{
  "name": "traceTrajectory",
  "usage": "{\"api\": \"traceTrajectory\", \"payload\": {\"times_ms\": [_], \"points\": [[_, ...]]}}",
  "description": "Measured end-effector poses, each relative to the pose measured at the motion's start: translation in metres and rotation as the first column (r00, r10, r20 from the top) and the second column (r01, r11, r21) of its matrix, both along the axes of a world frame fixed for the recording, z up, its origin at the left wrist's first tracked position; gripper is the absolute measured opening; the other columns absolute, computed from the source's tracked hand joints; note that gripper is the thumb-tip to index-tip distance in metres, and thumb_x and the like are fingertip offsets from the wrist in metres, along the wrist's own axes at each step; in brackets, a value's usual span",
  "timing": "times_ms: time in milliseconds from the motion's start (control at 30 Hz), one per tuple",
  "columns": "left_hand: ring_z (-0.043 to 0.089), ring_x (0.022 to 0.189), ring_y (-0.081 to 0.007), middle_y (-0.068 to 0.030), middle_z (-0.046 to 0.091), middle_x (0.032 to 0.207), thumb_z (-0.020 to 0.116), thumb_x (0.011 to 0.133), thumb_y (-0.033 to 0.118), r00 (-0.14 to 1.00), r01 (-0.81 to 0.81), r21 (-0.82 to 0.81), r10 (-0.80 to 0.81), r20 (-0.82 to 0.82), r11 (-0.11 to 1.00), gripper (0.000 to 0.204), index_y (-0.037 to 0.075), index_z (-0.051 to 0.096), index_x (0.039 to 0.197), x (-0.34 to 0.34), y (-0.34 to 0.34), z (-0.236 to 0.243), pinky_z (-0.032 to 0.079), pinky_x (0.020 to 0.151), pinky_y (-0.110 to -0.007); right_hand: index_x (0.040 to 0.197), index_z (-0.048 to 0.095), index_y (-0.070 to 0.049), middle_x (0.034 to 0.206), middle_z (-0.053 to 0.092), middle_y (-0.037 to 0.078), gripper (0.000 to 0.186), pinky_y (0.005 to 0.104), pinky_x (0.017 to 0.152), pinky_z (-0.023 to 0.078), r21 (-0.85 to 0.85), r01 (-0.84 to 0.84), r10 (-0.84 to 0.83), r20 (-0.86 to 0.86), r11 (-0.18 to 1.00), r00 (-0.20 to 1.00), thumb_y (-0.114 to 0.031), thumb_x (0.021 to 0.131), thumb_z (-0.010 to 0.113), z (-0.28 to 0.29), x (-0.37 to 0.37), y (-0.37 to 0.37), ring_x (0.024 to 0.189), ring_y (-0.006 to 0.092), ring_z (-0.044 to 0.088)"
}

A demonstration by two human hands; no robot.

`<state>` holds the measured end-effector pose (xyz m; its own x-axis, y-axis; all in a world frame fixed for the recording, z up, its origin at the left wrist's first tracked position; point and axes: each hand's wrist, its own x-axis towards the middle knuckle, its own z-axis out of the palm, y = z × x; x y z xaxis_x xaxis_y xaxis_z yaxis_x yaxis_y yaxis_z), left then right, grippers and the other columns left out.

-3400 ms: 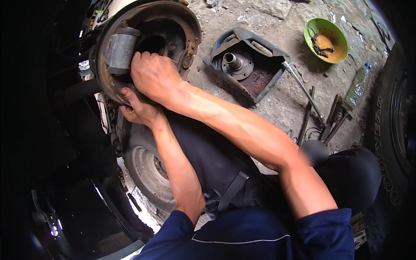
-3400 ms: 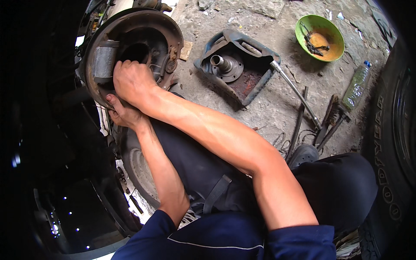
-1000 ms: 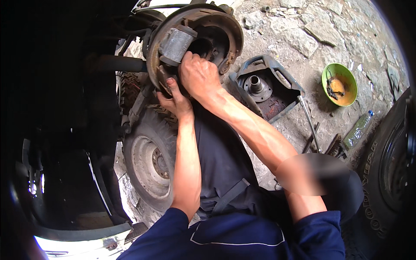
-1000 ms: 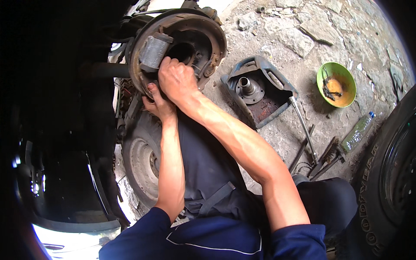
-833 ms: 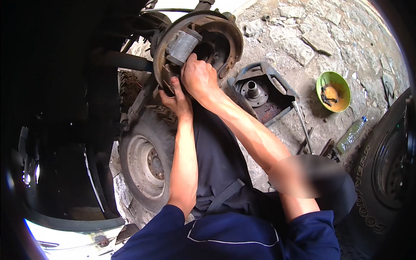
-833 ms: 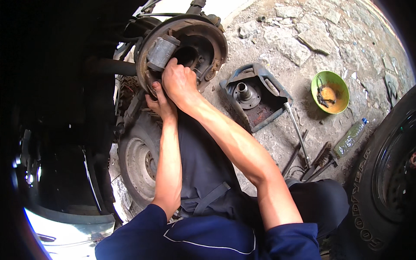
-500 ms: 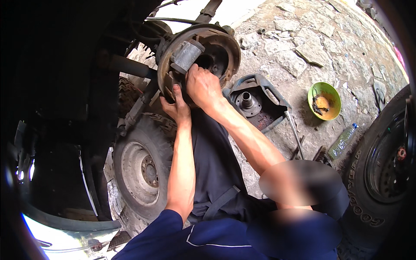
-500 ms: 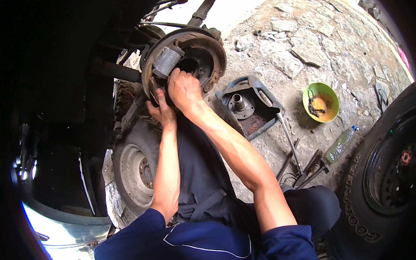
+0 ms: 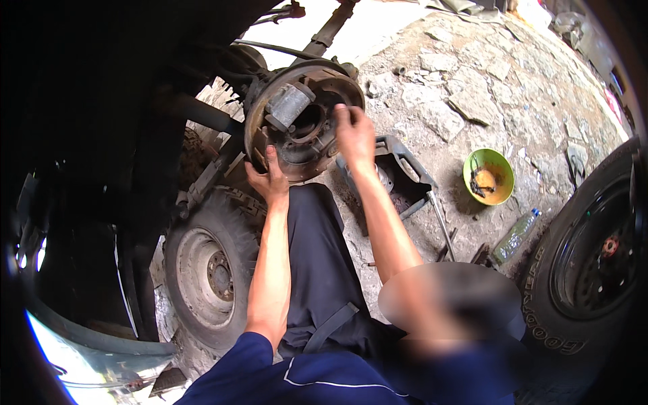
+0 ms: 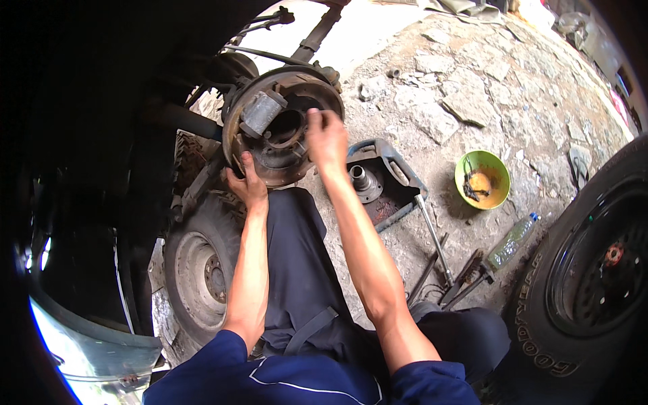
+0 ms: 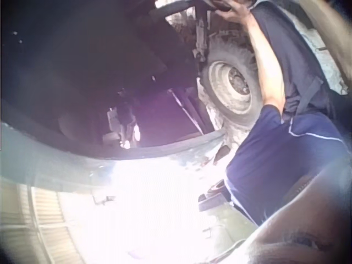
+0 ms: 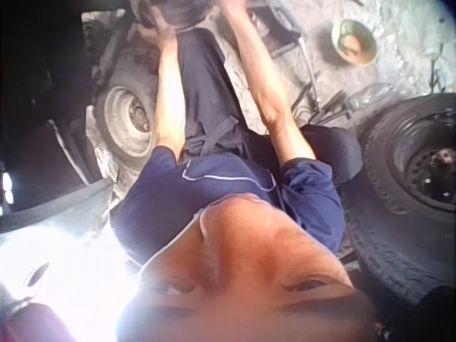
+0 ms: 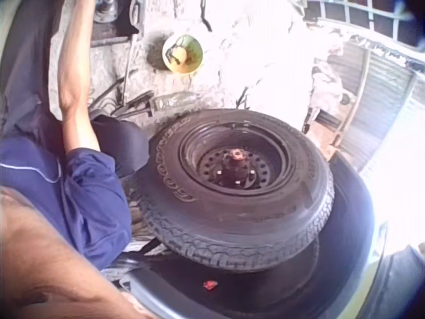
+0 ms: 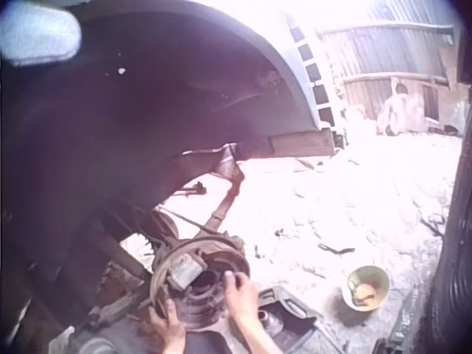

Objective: The person installs brake shoes and springs into a vehicle's drum brake assembly by hand and using a screwdriver.

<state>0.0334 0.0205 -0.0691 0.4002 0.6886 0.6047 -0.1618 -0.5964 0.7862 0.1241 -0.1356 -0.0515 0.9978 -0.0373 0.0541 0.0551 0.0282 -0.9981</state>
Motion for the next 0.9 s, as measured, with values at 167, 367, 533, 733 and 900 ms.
{"api": "traceTrajectory", "payload": {"times_ms": [167, 367, 533, 733, 900], "points": [[0.064, 0.087, -0.0309, -0.0236, 0.066, 0.095, 0.074, 0.083, 0.047, 0.999, -0.033, 0.095, 0.033, -0.007, 0.995, 0.065, -0.013, 0.057, 0.103, -0.004, 0.0, 0.008, 0.048, 0.08, -0.041, 0.108, 0.065, 0.0, 0.089, 0.07, 0.01, 0.03, 0.0284, 0.074, 0.05, 0.304, -0.162, 0.161, 0.028, 0.939, 0.986, -0.027, 0.096, 0.062, -0.007, 0.004, -0.012, 0.082, 0.0136, 0.064], [0.065, 0.084, -0.0317, -0.0247, 0.067, 0.092, 0.074, 0.083, 0.048, 0.994, 0.032, 0.156, -0.015, -0.109, 0.987, 0.065, -0.013, 0.057, 0.1, -0.011, 0.007, 0.018, 0.049, 0.076, -0.04, 0.111, 0.064, 0.001, 0.089, 0.07, 0.009, 0.029, 0.0271, 0.072, 0.05, 0.314, -0.13, 0.128, 0.029, 0.941, 0.991, -0.023, 0.095, 0.063, -0.017, 0.002, -0.013, 0.079, 0.0128, 0.063], [0.065, 0.089, -0.0334, -0.0258, 0.066, 0.097, 0.074, 0.08, 0.053, 0.972, 0.107, 0.147, -0.072, -0.226, 0.983, 0.073, -0.014, 0.056, 0.103, -0.019, 0.015, 0.025, 0.049, 0.08, -0.04, 0.11, 0.064, 0.001, 0.089, 0.071, 0.01, 0.028, 0.0273, 0.072, 0.051, 0.184, -0.169, 0.169, 0.018, 0.968, 0.986, -0.023, 0.096, 0.062, -0.011, 0.014, -0.027, 0.079, 0.0136, 0.066], [0.047, 0.128, -0.0399, -0.0367, 0.044, 0.136, 0.071, 0.071, 0.071, 0.708, 0.208, 0.038, -0.123, -0.696, 0.977, 0.119, -0.022, 0.032, 0.135, -0.033, 0.028, 0.045, 0.037, 0.108, -0.04, 0.108, 0.066, 0.003, 0.096, 0.072, 0.018, 0.034, 0.0347, 0.081, 0.052, -0.169, -0.163, 0.184, 0.121, 0.972, 0.975, -0.028, 0.093, 0.062, 0.006, 0.038, -0.048, 0.09, 0.0263, 0.069], [0.041, 0.133, -0.0424, -0.039, 0.037, 0.14, 0.072, 0.073, 0.067, 0.603, 0.161, 0.092, -0.024, -0.797, 0.983, 0.122, -0.02, 0.021, 0.141, -0.039, 0.019, 0.061, 0.032, 0.112, -0.041, 0.107, 0.066, 0.004, 0.093, 0.072, 0.016, 0.033, 0.0332, 0.079, 0.051, -0.266, -0.218, 0.264, 0.151, 0.939, 0.953, -0.026, 0.093, 0.063, 0.018, 0.035, -0.06, 0.087, 0.0224, 0.069]]}}
